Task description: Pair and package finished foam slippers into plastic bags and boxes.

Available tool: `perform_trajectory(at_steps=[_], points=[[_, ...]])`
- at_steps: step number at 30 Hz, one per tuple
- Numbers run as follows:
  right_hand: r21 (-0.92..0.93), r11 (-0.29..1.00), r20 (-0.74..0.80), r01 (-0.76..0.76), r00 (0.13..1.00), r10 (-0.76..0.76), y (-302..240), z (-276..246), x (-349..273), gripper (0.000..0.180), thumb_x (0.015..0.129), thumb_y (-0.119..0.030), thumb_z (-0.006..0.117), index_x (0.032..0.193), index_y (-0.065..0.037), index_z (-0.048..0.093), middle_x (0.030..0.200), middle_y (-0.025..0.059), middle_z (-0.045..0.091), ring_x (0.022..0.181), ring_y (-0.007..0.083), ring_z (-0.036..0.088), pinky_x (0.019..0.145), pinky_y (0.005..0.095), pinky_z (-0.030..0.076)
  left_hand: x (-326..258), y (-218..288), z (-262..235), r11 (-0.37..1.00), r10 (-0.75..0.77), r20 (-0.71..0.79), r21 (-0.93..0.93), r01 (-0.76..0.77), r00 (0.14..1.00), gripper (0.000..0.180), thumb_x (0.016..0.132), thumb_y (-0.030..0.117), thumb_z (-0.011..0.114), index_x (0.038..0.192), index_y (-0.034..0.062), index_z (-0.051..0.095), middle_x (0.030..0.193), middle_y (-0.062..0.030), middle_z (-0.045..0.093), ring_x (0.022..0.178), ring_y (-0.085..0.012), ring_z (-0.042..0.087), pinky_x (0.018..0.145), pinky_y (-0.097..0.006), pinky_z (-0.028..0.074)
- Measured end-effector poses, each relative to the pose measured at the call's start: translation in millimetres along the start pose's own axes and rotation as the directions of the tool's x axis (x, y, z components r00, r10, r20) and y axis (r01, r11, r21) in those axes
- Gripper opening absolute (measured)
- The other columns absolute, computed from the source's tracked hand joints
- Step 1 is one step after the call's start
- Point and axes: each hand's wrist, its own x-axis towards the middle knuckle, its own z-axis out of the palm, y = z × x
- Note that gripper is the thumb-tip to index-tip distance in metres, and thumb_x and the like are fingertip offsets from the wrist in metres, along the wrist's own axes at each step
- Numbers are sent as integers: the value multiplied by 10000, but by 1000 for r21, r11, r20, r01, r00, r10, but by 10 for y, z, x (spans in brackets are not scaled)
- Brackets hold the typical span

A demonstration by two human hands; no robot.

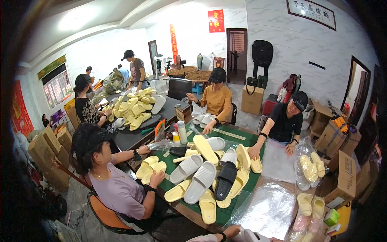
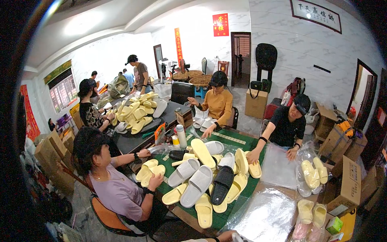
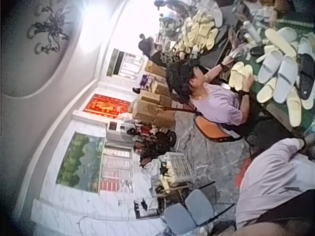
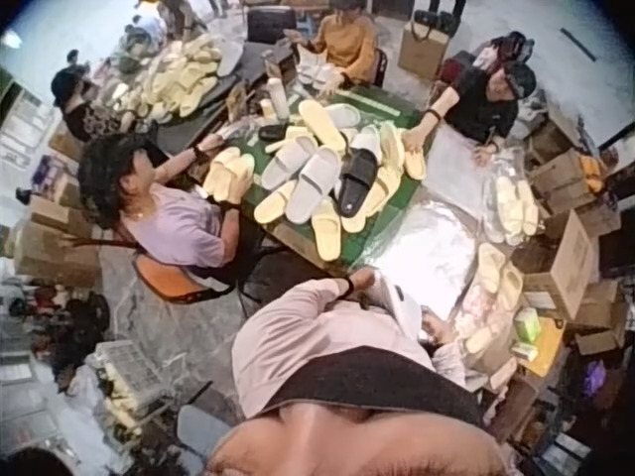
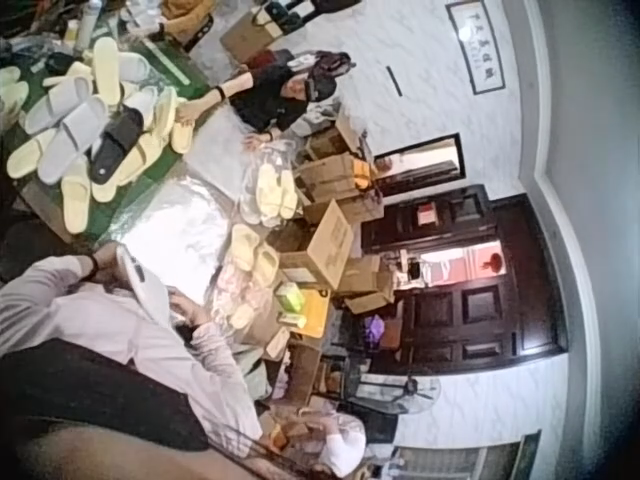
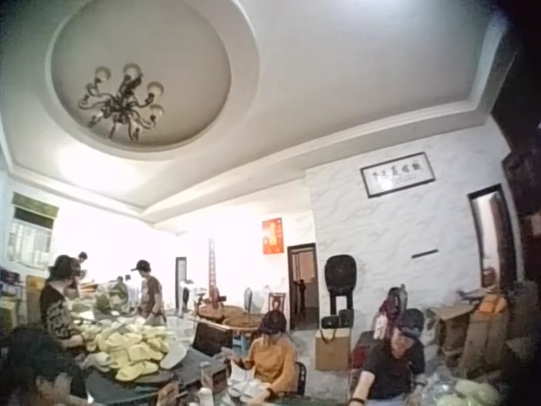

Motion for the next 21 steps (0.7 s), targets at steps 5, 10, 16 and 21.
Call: perform_trajectory(at_steps=[5,10,16,21], points=[[-18,999,36,36,999,-35,221,96,61,363,809,-125,546,1148,4,542,1088,126,574,1028,198,506,902,294,386,-53,52,-10,-571,398,452,803,-170,799,229,832,81,479,1024,14,583,964,-168,620,933,-285,579,817,-331,443],[3,1000,5,-2,1000,2,491,87,172,319,829,-161,518,1098,3,569,1023,121,590,987,198,522,868,302,402,122,-125,48,-135,585,508,830,-541,632,220,823,21,482,1014,-1,588,964,-202,614,883,-305,603,757,-353,470],[7,986,-139,-167,976,166,624,46,195,305,853,-241,484,979,11,601,908,106,603,892,214,542,781,346,422,-179,-89,691,-294,588,459,888,-352,666,257,814,47,506,1058,-22,548,927,-219,592,873,-371,565,740,-397,451],[-276,945,-267,176,930,-251,130,205,-70,323,869,-282,443,877,-1,602,683,89,557,619,200,514,555,344,403,-231,-52,1005,-395,690,545,835,-383,477,270,824,73,504,1086,18,544,919,-205,590,863,-385,556,741,-410,442]])
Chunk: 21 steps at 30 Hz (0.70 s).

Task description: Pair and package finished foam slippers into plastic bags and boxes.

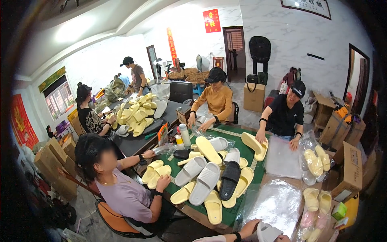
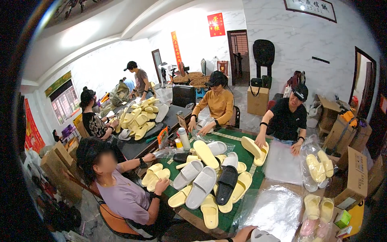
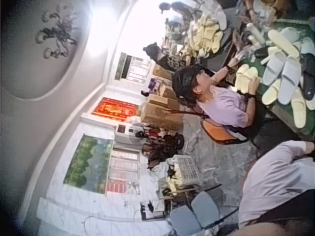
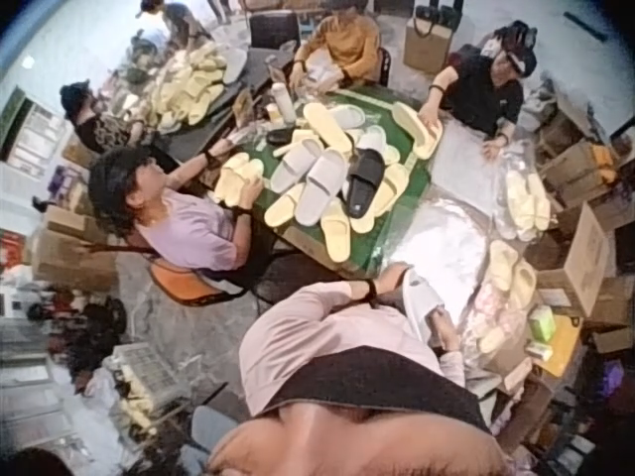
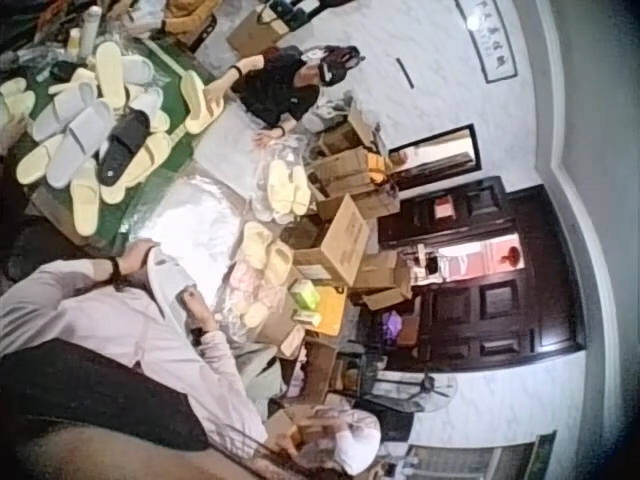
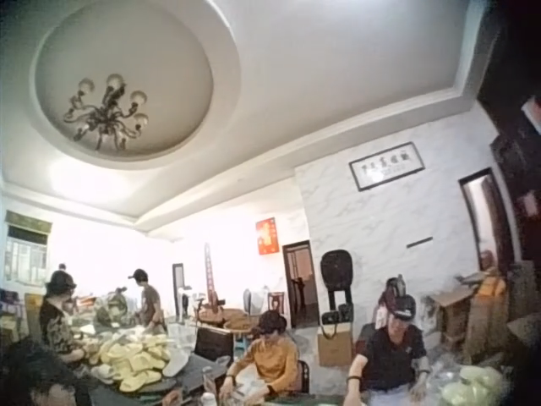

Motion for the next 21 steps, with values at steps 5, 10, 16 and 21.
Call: perform_trajectory(at_steps=[5,10,16,21], points=[[-56,996,114,63,992,-56,-34,-51,-32,266,866,-206,461,925,17,593,755,153,592,697,245,521,642,348,425,243,-223,129,810,-453,268,-276,518,850,356,906,315,493,1126,56,600,950,-148,656,831,-176,595,759,-281,433],[390,852,133,-350,937,324,312,55,142,229,853,-159,470,868,40,582,702,141,579,662,213,497,626,335,420,316,34,-8,900,-389,251,-99,424,886,310,899,263,512,1086,37,613,935,-191,634,848,-263,601,756,-329,447],[248,950,-91,-191,972,219,630,140,207,219,848,-149,476,855,46,576,709,146,579,665,214,497,630,338,418,421,557,-116,921,-311,100,-213,326,945,287,909,231,490,989,-19,607,911,-190,611,843,-342,580,734,-362,449],[88,993,-249,-75,964,95,832,191,265,211,844,-140,481,844,50,571,714,150,580,667,214,497,633,341,416,420,638,-75,997,-60,147,49,53,987,252,864,109,501,1080,7,579,1032,-151,556,900,-302,557,775,-350,452]])
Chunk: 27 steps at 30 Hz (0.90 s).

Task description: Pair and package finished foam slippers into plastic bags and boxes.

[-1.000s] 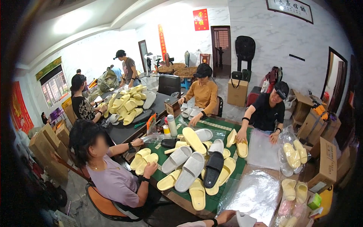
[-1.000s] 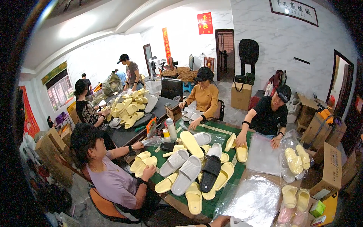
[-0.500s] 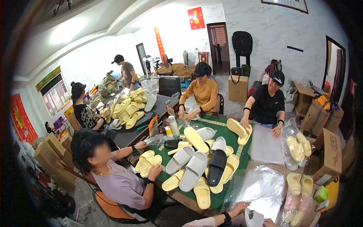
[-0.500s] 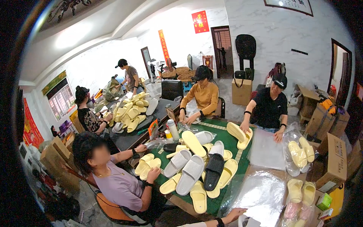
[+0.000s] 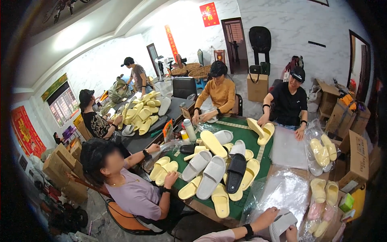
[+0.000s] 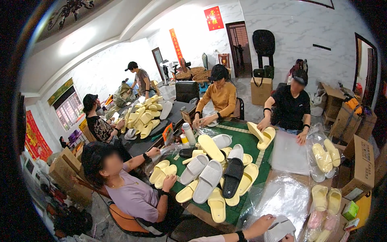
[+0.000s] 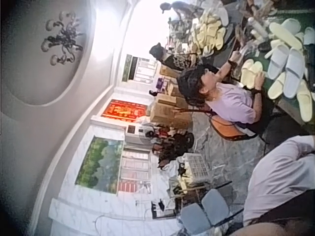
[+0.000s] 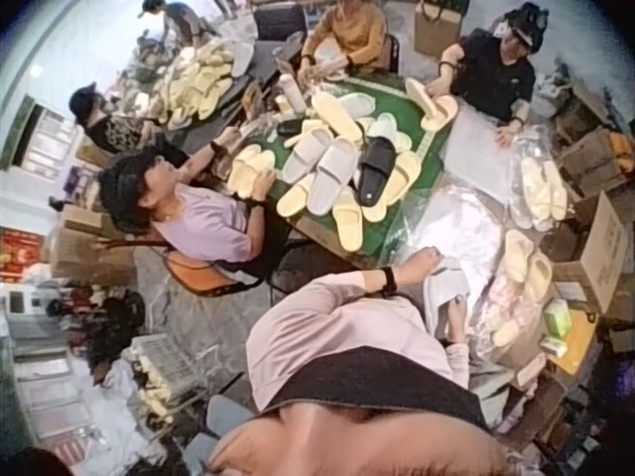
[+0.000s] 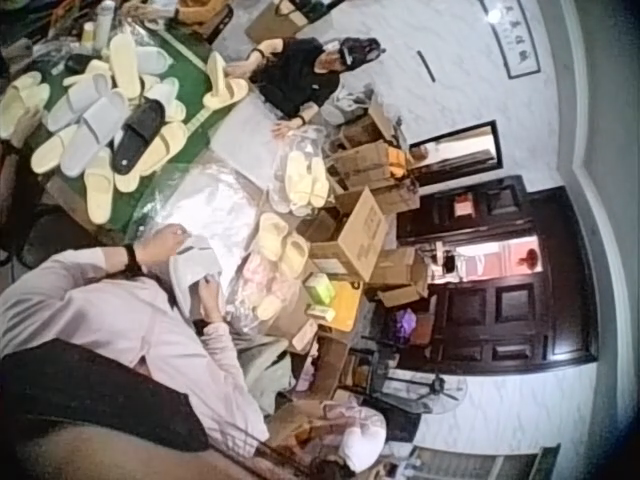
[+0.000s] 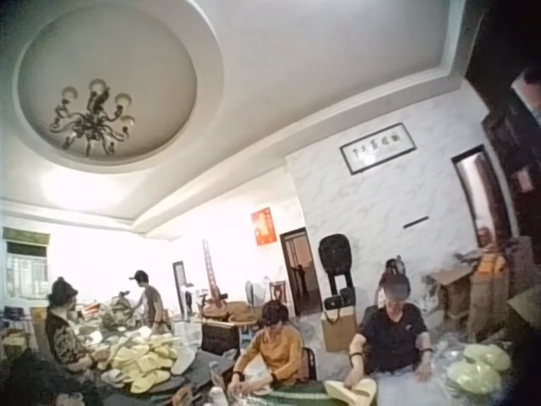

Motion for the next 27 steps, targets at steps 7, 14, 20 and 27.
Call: perform_trajectory(at_steps=[7,14,20,27], points=[[-45,992,-180,115,976,-122,50,16,-28,189,833,-116,489,825,63,549,703,172,556,650,224,479,629,344,410,-52,357,-98,843,230,105,475,-252,967,305,783,124,495,1056,7,566,1004,-111,526,925,-258,511,771,-347,447],[-342,912,-278,226,903,-328,-77,155,5,187,837,-134,499,830,46,548,751,195,542,738,336,491,703,404,396,-72,250,103,788,453,14,462,-408,892,329,780,127,486,1080,13,563,1103,-103,520,1028,-266,480,881,-380,392],[-456,874,-289,170,901,-325,-38,296,124,177,841,-149,517,857,24,547,819,233,547,769,391,494,714,441,391,-82,161,205,774,467,33,468,-426,884,340,786,140,486,1096,18,559,1168,-87,511,1095,-267,459,891,-390,383],[-308,939,-317,156,913,-255,-202,323,119,184,856,-159,522,881,23,538,836,227,548,782,356,489,725,421,380,-108,206,140,802,459,8,425,-419,888,348,800,154,480,1114,19,549,1181,-86,508,1089,-255,463,874,-397,396]])
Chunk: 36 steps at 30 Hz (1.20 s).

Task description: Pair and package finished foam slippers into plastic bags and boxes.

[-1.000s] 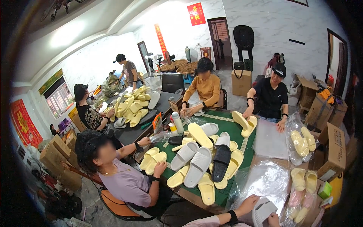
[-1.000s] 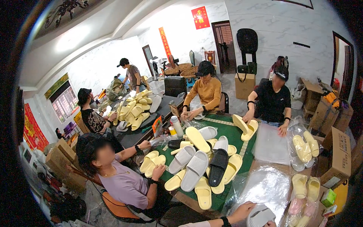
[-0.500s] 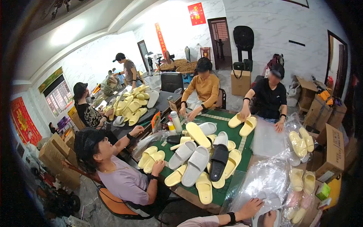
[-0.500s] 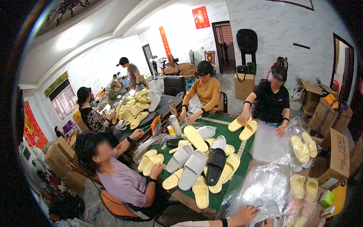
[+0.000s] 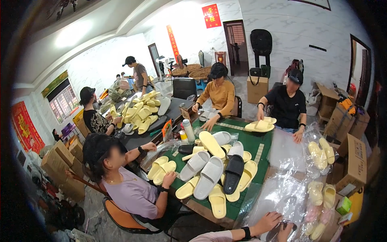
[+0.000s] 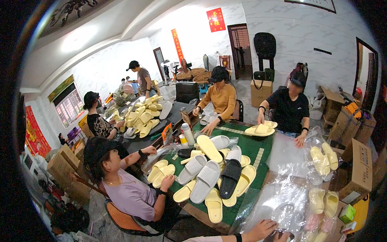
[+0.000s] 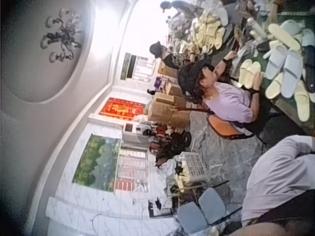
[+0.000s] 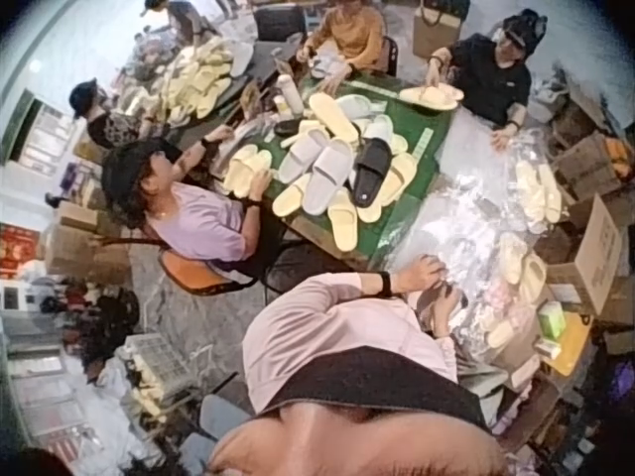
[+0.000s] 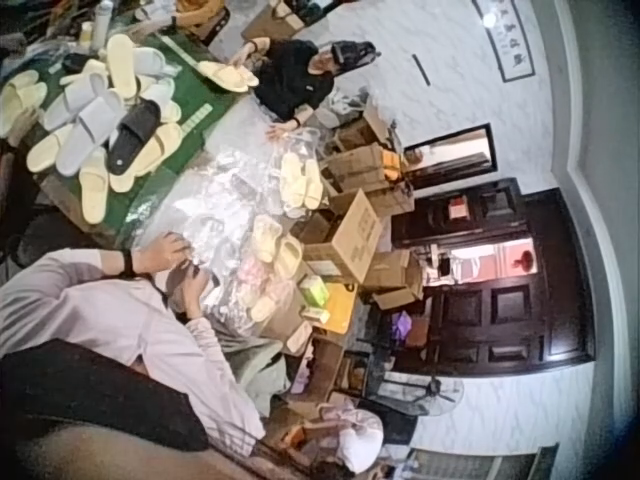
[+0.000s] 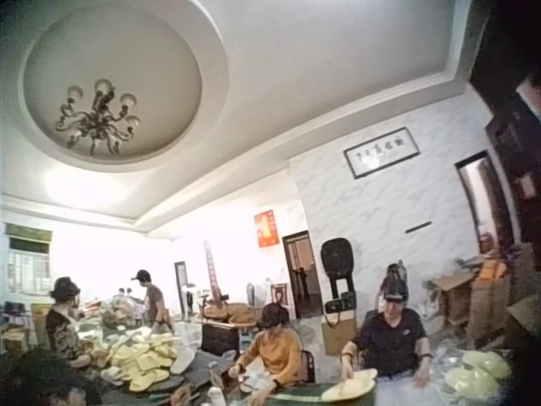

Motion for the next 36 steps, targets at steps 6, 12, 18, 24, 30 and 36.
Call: perform_trajectory(at_steps=[6,12,18,24,30,36], points=[[-68,983,-39,170,984,-173,4,-22,18,245,855,-208,518,935,21,554,857,248,547,789,405,478,722,465,368,52,35,-113,999,29,13,-17,-28,1000,367,814,157,463,1154,40,534,1248,-89,473,1184,-263,409,987,-436,318],[-157,929,-73,335,934,-349,-161,24,41,260,792,-224,550,889,17,563,867,246,556,801,419,482,724,477,368,7,-5,12,985,142,100,-110,-131,985,408,804,148,479,1204,67,497,1308,-91,429,1270,-295,323,1074,-495,190],[-232,901,73,366,931,-359,-197,66,71,250,735,-190,548,877,14,580,884,227,564,850,406,489,745,471,368,26,40,-8,977,186,21,-114,-183,982,442,778,126,518,1216,75,486,1307,-95,427,1280,-310,307,1078,-512,170],[-158,862,88,481,877,-473,-661,-76,147,210,752,-107,566,923,8,601,857,178,608,780,344,542,679,434,408,44,41,-91,980,184,98,-88,-176,978,466,761,124,523,1223,73,490,1298,-89,437,1280,-311,306,1063,-552,164],[-601,705,155,378,920,-360,-381,251,230,487,757,-283,546,1183,-50,505,1152,282,463,1074,443,409,878,546,299,44,-143,-7,981,169,53,-102,-163,984,462,747,126,527,1205,66,513,1318,-80,426,1298,-305,285,1060,-569,144],[-549,740,163,389,918,-361,-377,329,232,468,758,-269,552,1161,-37,505,1126,243,487,1048,412,430,868,515,321,127,19,-310,979,185,222,-126,-160,957,439,754,124,512,1188,58,520,1323,-81,427,1306,-295,277,1072,-545,140]])
